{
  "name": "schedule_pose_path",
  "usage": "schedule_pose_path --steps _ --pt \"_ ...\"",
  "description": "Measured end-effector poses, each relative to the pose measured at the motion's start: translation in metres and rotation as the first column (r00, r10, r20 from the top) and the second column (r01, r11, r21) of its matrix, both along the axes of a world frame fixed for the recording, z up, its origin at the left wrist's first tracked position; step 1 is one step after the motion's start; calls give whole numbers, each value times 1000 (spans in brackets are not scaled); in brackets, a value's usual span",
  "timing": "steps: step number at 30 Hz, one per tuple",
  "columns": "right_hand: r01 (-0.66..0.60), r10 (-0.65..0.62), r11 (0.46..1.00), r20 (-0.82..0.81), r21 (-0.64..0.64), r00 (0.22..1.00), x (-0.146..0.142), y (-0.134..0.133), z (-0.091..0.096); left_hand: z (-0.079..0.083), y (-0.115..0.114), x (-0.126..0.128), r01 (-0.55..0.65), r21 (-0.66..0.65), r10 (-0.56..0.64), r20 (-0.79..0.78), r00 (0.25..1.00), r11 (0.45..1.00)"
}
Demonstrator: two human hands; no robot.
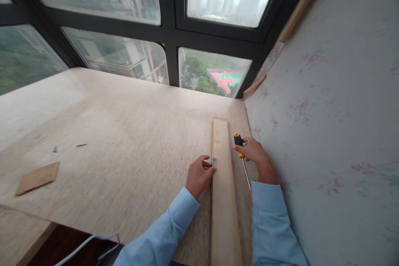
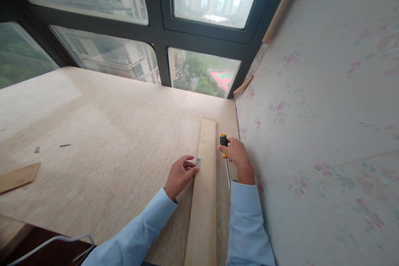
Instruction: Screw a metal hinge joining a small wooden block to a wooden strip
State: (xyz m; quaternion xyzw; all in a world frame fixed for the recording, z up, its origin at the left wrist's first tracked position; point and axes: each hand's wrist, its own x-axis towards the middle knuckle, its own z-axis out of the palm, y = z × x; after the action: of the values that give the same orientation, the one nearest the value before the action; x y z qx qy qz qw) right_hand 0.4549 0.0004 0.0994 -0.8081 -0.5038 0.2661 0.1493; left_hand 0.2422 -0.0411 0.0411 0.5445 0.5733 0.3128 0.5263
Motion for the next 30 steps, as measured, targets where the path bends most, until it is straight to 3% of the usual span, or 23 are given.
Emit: schedule_pose_path --steps 8,15,25,28,30 --pt "57 -56 996 18 -69 998 10 3 -23 5 1 -4 111 101 -101 -97 990 989" --pt "1 9 990 67 -144 998 7 6 -26 -3 7 -8 129 -24 -126 102 987 991" --pt "-168 231 967 378 -193 896 36 24 -67 -16 7 -6 79 -213 -7 319 948 974" --pt "-188 248 965 408 -182 879 43 28 -79 -18 6 -21 94 -264 17 390 920 960" --pt "-205 237 971 438 -119 867 47 31 -86 -17 8 -43 65 -203 16 373 928 977"
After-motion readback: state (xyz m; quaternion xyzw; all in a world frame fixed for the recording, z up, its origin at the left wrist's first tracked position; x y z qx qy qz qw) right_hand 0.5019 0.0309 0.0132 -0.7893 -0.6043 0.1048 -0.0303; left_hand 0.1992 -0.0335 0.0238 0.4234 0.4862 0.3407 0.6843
